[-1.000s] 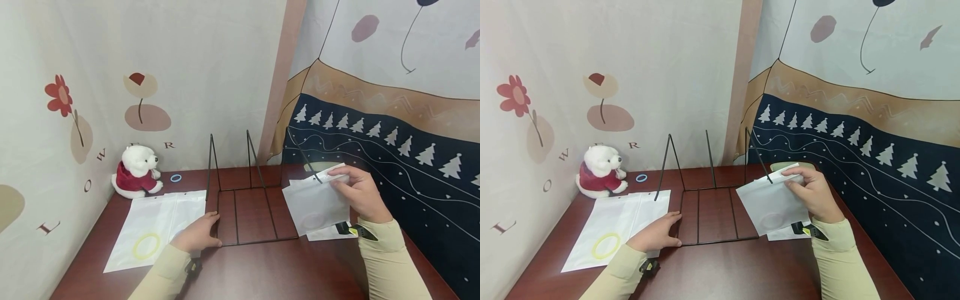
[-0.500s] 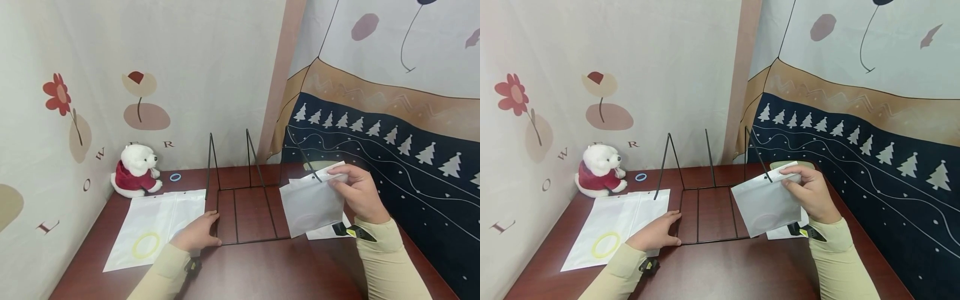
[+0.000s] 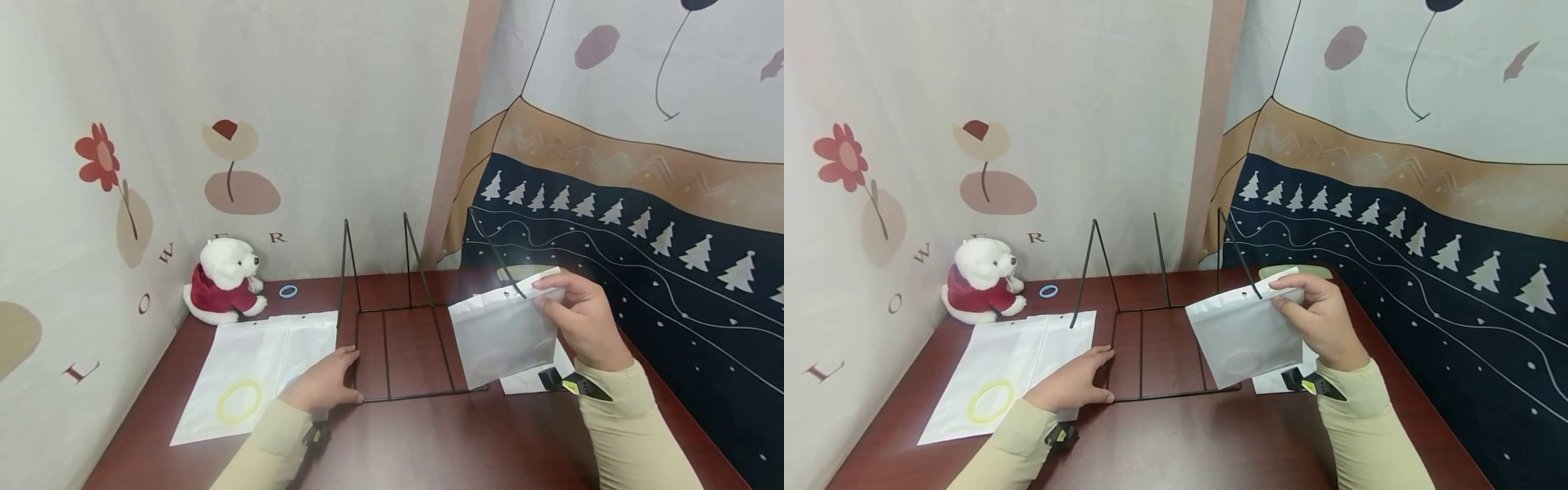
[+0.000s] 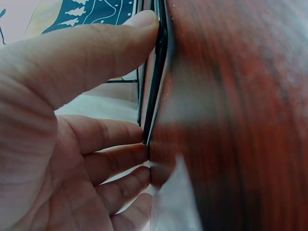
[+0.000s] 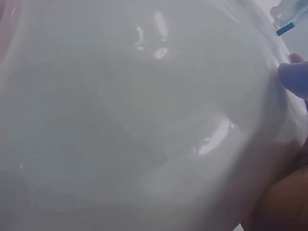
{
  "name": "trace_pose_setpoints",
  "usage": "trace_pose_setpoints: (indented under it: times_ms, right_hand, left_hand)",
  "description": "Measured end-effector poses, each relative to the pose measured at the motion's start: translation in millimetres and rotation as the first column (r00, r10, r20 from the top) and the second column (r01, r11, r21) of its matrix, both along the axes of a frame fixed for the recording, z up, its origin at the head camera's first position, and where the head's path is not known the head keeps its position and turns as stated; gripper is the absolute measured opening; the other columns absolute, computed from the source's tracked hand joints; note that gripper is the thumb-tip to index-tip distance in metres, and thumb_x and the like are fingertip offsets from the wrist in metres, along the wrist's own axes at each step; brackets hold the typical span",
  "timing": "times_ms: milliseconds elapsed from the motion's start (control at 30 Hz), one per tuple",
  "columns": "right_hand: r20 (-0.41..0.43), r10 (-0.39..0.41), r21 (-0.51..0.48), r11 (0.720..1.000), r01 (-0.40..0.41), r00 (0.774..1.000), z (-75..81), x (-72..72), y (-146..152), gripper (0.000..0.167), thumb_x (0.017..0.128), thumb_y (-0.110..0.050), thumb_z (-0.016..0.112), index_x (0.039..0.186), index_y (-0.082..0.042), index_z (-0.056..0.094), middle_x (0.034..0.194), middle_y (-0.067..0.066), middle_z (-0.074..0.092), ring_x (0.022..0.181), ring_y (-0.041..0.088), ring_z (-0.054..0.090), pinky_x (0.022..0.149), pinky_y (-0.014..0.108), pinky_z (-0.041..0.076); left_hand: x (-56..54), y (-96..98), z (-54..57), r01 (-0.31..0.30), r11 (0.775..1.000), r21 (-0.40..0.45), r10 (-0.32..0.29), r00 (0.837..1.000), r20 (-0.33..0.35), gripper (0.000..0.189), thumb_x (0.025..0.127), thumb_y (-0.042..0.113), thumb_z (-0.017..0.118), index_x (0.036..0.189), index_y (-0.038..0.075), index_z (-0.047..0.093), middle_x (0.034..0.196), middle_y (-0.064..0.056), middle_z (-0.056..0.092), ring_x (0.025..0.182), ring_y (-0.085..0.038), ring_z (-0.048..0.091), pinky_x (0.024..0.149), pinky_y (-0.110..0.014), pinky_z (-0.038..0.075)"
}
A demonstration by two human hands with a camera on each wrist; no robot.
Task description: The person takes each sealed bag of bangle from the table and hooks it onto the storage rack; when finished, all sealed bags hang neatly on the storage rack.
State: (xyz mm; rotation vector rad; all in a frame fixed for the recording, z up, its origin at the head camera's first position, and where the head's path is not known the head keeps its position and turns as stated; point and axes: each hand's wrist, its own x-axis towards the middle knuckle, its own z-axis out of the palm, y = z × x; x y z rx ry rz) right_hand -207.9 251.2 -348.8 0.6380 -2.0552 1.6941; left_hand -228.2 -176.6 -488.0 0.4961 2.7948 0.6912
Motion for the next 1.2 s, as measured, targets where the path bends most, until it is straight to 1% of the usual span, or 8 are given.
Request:
trace_pose_setpoints:
  times_ms: [100, 267, 433, 633, 833, 1000, 1200]
  right_hand:
    - [-0.003, 0.020, -0.011, 1.000, -0.020, 1.000, 0.2, 3.0, 0, 0.028, 0.091, 0.021, 0.059, 0.107, 0.004, 0.075, 0.105, 0.000, 0.073, 0.084, 0.018, 0.067, 0.064, 0.031, 0.063]
    - [-0.013, 0.042, 0.004, 0.999, -0.042, 0.999, -0.5, 5.1, 1, 0.031, 0.091, 0.022, 0.059, 0.106, 0.002, 0.076, 0.106, 0.002, 0.072, 0.084, 0.018, 0.068, 0.064, 0.031, 0.063]
    - [-0.015, 0.105, 0.010, 0.994, -0.105, 0.994, -1.5, 5.9, 3, 0.033, 0.091, 0.022, 0.057, 0.107, 0.001, 0.076, 0.107, 0.001, 0.071, 0.083, 0.016, 0.069, 0.066, 0.032, 0.064]
    - [0.000, 0.148, 0.014, 0.989, -0.148, 0.989, -1.3, 7.7, 6, 0.033, 0.092, 0.021, 0.058, 0.108, -0.001, 0.076, 0.107, 0.002, 0.071, 0.085, 0.017, 0.069, 0.067, 0.035, 0.065]
    - [0.003, 0.202, -0.001, 0.979, -0.202, 0.979, 0.9, 9.5, 9, 0.038, 0.092, 0.022, 0.056, 0.109, -0.005, 0.077, 0.109, 0.004, 0.072, 0.088, 0.018, 0.070, 0.068, 0.035, 0.065]
    - [-0.019, 0.212, -0.003, 0.977, -0.212, 0.977, 1.7, 10.3, 12, 0.041, 0.091, 0.024, 0.055, 0.109, -0.005, 0.078, 0.109, 0.004, 0.073, 0.090, 0.017, 0.069, 0.068, 0.033, 0.064]
    - [-0.018, 0.198, -0.002, 0.980, -0.198, 0.980, 2.4, 11.0, 12, 0.042, 0.089, 0.025, 0.055, 0.107, -0.005, 0.077, 0.107, 0.003, 0.074, 0.090, 0.016, 0.068, 0.068, 0.032, 0.064]
  left_hand:
    - [0.5, -0.1, -0.1, -0.002, 1.000, 0.002, 0.002, 1.000, 0.000, 0.089, 0.079, 0.026, 0.091, 0.150, -0.010, 0.050, 0.161, -0.026, 0.044, 0.148, -0.043, 0.045, 0.120, -0.056, 0.042]
    - [0.9, 0.0, -0.1, -0.002, 1.000, 0.007, 0.002, 1.000, -0.002, 0.089, 0.079, 0.026, 0.091, 0.150, -0.010, 0.051, 0.161, -0.025, 0.044, 0.148, -0.043, 0.046, 0.120, -0.056, 0.042]
    - [0.8, -0.1, -0.7, -0.001, 1.000, 0.007, 0.001, 1.000, -0.003, 0.089, 0.079, 0.025, 0.091, 0.149, -0.010, 0.051, 0.161, -0.025, 0.044, 0.148, -0.042, 0.046, 0.120, -0.056, 0.042]
    - [0.8, 0.3, -0.3, -0.001, 1.000, 0.004, 0.001, 1.000, -0.002, 0.089, 0.078, 0.026, 0.091, 0.150, -0.010, 0.051, 0.161, -0.025, 0.044, 0.148, -0.043, 0.045, 0.121, -0.056, 0.041]
    - [1.0, 0.6, 1.1, 0.002, 1.000, 0.007, -0.002, 1.000, -0.006, 0.089, 0.078, 0.025, 0.091, 0.149, -0.010, 0.051, 0.161, -0.026, 0.044, 0.148, -0.043, 0.046, 0.121, -0.056, 0.041]
    - [1.1, 0.3, 1.0, 0.005, 1.000, 0.006, -0.005, 1.000, -0.008, 0.089, 0.078, 0.026, 0.090, 0.149, -0.010, 0.051, 0.161, -0.026, 0.045, 0.148, -0.043, 0.046, 0.120, -0.056, 0.042]
    - [1.0, -0.2, 0.5, 0.001, 1.000, 0.004, -0.001, 1.000, -0.010, 0.088, 0.078, 0.026, 0.091, 0.149, -0.010, 0.051, 0.161, -0.025, 0.045, 0.148, -0.043, 0.046, 0.120, -0.056, 0.042]
